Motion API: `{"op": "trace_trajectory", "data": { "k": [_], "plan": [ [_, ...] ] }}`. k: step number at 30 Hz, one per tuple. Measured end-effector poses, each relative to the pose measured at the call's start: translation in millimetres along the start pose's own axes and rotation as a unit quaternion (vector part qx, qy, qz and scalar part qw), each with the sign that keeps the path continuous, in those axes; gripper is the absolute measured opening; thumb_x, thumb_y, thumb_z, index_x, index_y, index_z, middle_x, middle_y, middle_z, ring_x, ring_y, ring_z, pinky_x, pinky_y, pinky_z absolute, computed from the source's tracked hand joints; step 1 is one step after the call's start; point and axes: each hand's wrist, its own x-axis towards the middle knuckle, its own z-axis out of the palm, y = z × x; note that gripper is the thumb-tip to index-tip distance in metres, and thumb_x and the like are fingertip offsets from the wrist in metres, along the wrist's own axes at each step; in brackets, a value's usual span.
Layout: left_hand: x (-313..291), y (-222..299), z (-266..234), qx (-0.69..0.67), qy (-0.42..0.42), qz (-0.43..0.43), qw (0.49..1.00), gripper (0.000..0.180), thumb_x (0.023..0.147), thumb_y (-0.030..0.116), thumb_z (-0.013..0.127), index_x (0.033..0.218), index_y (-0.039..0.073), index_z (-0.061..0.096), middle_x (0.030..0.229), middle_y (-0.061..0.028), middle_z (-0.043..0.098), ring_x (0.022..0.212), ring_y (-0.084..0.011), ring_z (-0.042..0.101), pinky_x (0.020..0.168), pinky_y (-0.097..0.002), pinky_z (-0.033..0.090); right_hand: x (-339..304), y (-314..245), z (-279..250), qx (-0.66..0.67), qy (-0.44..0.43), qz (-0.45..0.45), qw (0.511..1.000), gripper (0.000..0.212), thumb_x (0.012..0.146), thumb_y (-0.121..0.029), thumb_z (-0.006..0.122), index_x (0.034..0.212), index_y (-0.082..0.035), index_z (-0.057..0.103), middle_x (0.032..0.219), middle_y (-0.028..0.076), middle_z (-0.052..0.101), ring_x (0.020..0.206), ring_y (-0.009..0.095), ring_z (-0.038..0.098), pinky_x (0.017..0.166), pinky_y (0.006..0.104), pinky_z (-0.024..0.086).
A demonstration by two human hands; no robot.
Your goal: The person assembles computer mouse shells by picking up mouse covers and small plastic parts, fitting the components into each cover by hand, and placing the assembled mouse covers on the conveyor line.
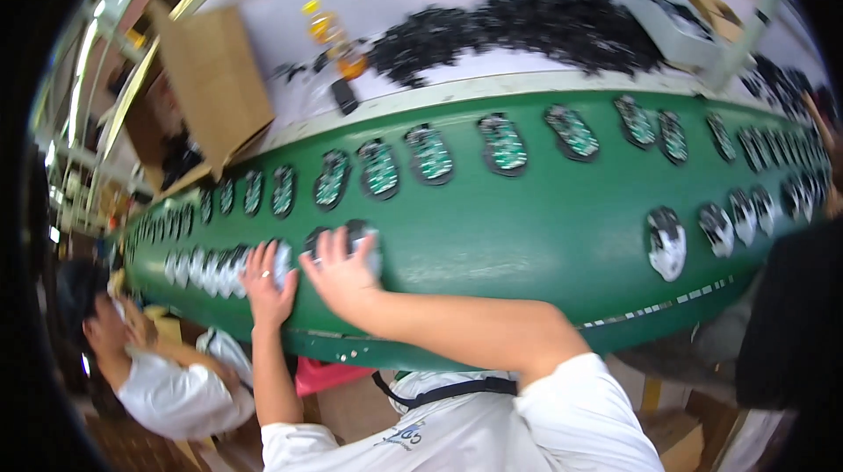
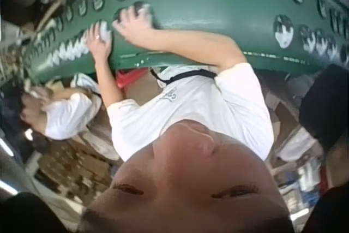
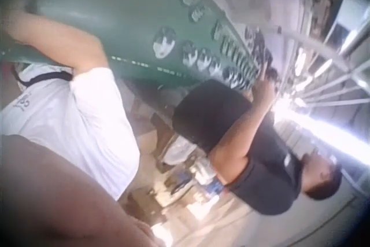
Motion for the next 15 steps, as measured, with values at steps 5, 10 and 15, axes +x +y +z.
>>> {"op": "trace_trajectory", "data": {
  "k": [5, 10, 15],
  "plan": [
    [0, -17, 10, 0.041, 0.049, -0.031, 0.997, 0.078, 0.088, 0.038, 0.07, 0.155, 0.011, 0.041, 0.159, -0.0206, 0.038, 0.149, -0.0437, 0.03, 0.116, -0.0703, 0.016, 10, -1, 8, 0.031, 0.058, -0.015, 0.998, 0.073, 0.095, -0.035, 0.058, 0.161, -0.019, 0.031, 0.155, 0.027, 0.039, 0.14, 0.052, 0.037, 0.098, 0.0763, 0.037],
    [2, 60, -11, -0.128, 0.176, 0.049, 0.975, 0.064, 0.092, 0.019, 0.065, 0.149, 0.0, 0.043, 0.154, -0.0251, 0.042, 0.145, -0.042, 0.037, 0.12, -0.0589, 0.02, -33, 67, -7, 0.034, 0.097, -0.091, 0.99, 0.054, 0.09, -0.026, 0.062, 0.137, -0.001, 0.054, 0.147, 0.029, 0.046, 0.136, 0.054, 0.042, 0.099, 0.0601, 0.05],
    [7, 134, -19, -0.654, -0.078, -0.044, 0.751, 0.05, 0.098, 0.022, 0.062, 0.141, -0.002, 0.049, 0.141, -0.0238, 0.053, 0.126, -0.034, 0.056, 0.101, -0.0458, 0.05, -87, 135, -31, 0.236, 0.145, -0.037, 0.96, 0.046, 0.083, -0.011, 0.07, 0.126, 0.001, 0.06, 0.144, 0.025, 0.05, 0.138, 0.046, 0.046, 0.104, 0.0513, 0.051]
  ]
}}
